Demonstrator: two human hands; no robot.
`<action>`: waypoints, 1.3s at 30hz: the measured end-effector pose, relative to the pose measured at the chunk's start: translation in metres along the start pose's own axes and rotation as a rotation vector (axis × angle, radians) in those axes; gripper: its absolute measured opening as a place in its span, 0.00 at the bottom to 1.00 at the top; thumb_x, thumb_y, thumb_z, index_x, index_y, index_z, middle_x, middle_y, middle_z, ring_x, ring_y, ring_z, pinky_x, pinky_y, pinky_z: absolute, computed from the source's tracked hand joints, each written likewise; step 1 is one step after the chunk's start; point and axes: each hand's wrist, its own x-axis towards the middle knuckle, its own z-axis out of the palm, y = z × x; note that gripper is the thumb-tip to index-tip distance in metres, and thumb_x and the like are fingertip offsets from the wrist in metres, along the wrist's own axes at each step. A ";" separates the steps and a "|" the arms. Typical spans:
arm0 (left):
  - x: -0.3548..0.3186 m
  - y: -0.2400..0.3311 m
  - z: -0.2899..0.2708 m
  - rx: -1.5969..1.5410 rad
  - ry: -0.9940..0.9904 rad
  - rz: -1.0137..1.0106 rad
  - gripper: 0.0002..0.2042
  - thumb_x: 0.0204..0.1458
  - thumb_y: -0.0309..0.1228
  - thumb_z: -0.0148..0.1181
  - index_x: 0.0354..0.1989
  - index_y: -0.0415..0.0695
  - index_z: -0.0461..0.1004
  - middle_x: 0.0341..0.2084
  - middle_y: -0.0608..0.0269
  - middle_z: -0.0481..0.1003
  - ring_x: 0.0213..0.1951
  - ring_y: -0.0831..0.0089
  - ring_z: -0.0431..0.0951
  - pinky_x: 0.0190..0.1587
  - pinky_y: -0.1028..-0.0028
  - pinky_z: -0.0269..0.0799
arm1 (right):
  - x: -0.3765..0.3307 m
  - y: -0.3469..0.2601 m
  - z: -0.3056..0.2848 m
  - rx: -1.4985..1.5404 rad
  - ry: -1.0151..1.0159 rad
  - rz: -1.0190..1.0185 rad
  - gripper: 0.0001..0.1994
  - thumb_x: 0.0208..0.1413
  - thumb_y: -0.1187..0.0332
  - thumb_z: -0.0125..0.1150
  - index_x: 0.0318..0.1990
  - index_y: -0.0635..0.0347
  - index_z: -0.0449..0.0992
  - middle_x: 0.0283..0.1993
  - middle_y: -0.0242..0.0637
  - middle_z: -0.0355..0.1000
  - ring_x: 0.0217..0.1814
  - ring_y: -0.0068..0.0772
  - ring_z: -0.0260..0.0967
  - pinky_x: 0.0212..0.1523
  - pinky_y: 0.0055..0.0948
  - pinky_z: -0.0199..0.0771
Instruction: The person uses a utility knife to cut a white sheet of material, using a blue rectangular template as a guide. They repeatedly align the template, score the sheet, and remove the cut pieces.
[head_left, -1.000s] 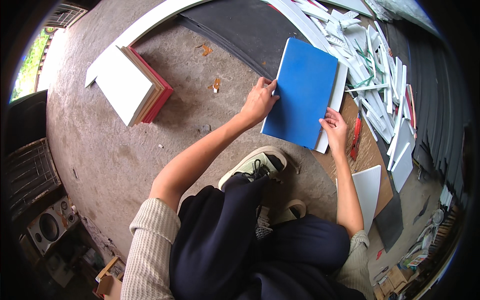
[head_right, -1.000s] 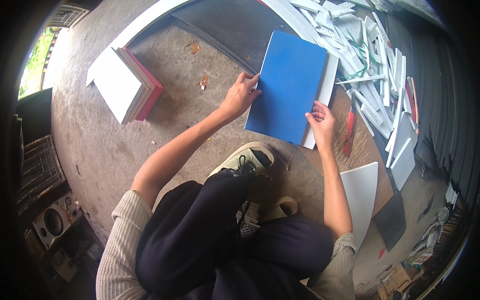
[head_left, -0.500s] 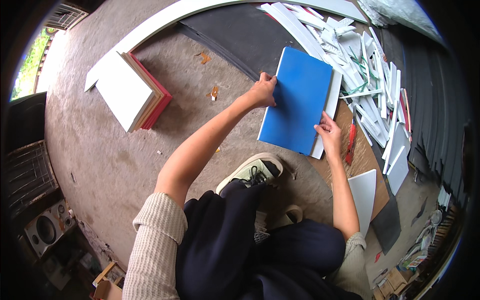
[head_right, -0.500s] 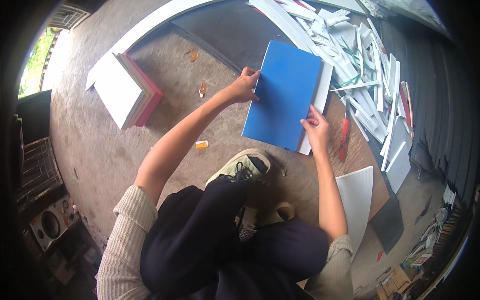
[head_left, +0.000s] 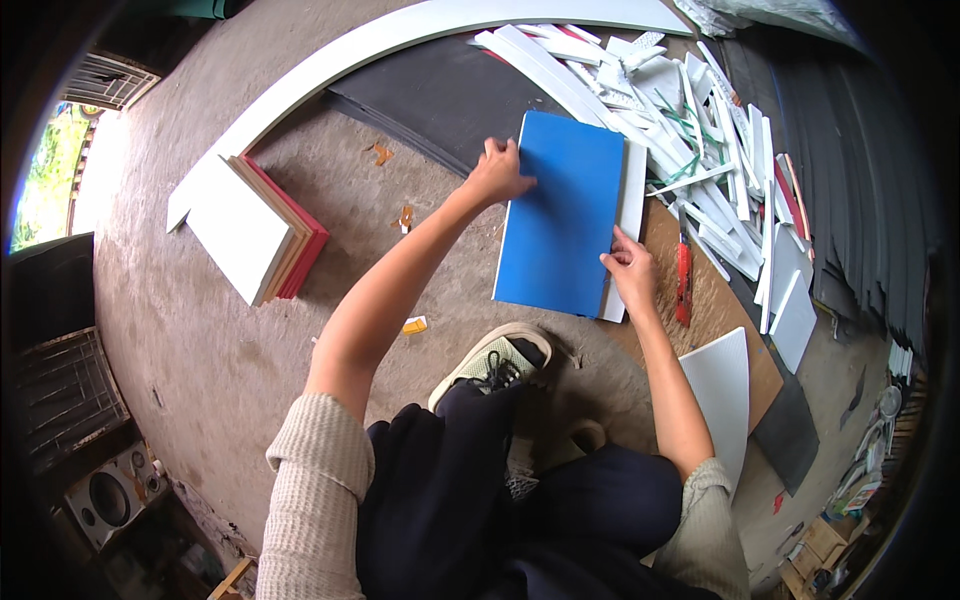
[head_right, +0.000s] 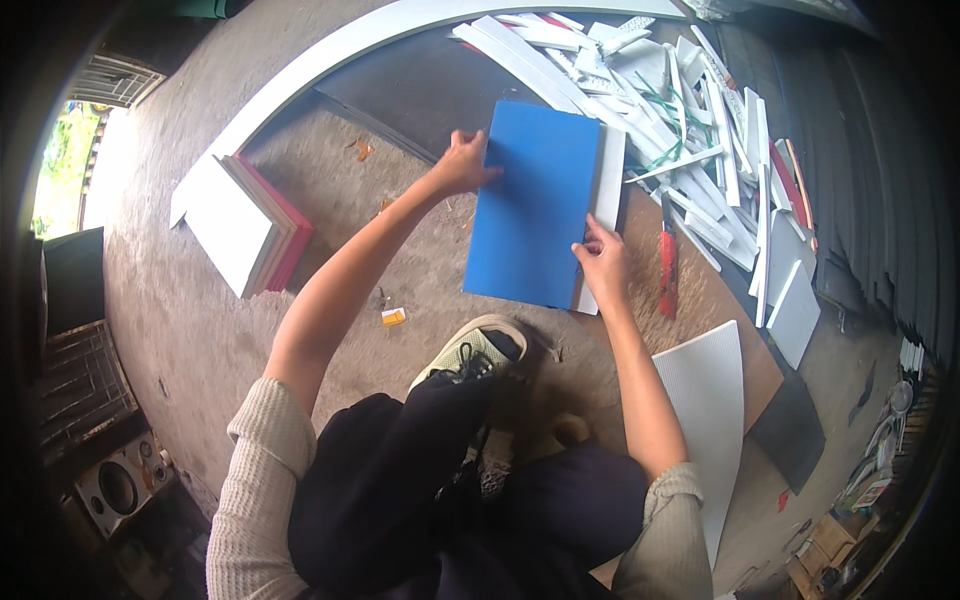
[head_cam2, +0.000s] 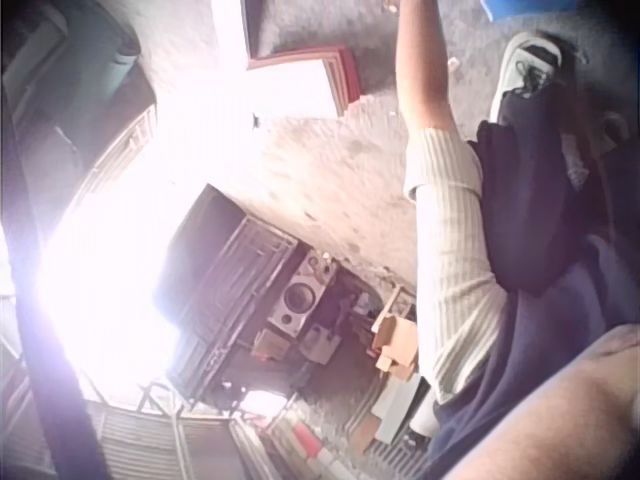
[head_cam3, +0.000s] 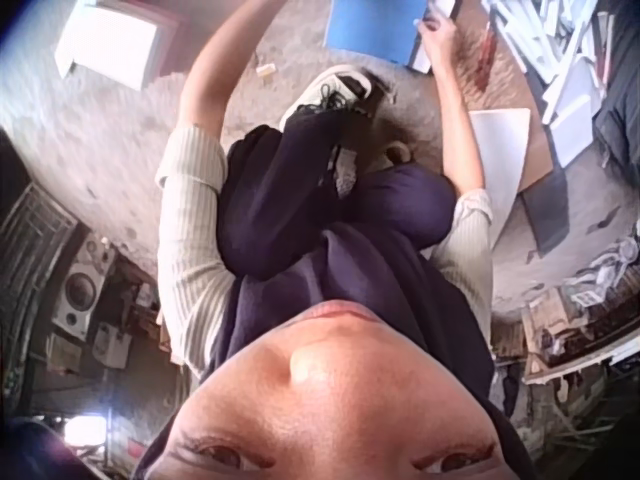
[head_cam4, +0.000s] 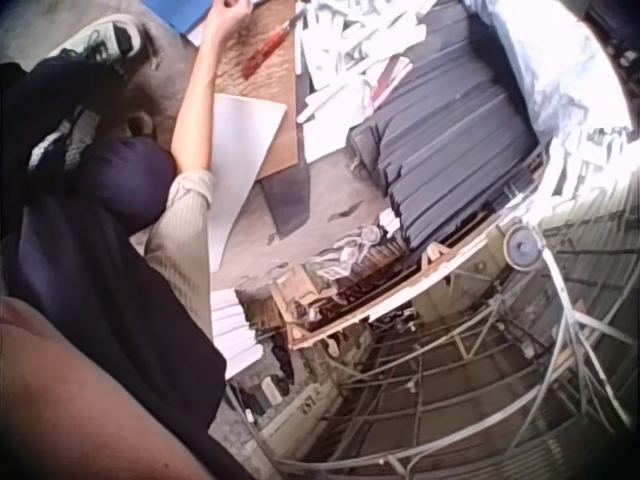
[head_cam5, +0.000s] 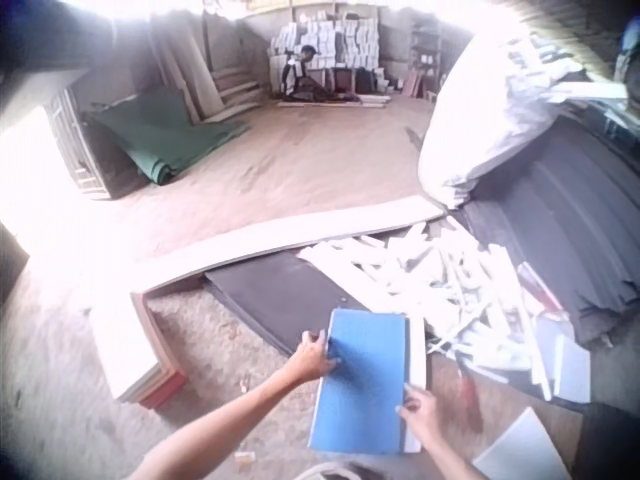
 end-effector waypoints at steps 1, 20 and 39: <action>0.007 0.010 -0.005 0.006 0.078 -0.017 0.31 0.43 0.41 0.59 0.53 0.36 0.58 0.47 0.37 0.57 0.45 0.47 0.67 0.46 0.63 0.67 | -0.001 0.000 -0.002 -0.009 0.001 0.003 0.24 0.39 0.76 0.62 0.50 0.58 0.68 0.34 0.40 0.68 0.31 0.24 0.69 0.33 0.22 0.71; 0.062 0.044 -0.024 0.568 0.047 0.305 0.34 0.32 0.29 0.67 0.52 0.38 0.59 0.55 0.54 0.55 0.56 0.58 0.57 0.55 0.62 0.59 | -0.005 -0.014 -0.009 -0.036 -0.012 -0.050 0.24 0.39 0.75 0.63 0.49 0.57 0.69 0.34 0.38 0.68 0.30 0.27 0.68 0.33 0.24 0.70; -0.131 0.049 0.046 0.458 0.013 0.606 0.49 0.29 0.63 0.56 0.62 0.56 0.44 0.62 0.56 0.39 0.63 0.51 0.36 0.56 0.37 0.30 | -0.002 -0.001 -0.004 -0.016 0.021 -0.033 0.24 0.37 0.73 0.64 0.48 0.54 0.70 0.34 0.36 0.69 0.29 0.26 0.70 0.32 0.25 0.71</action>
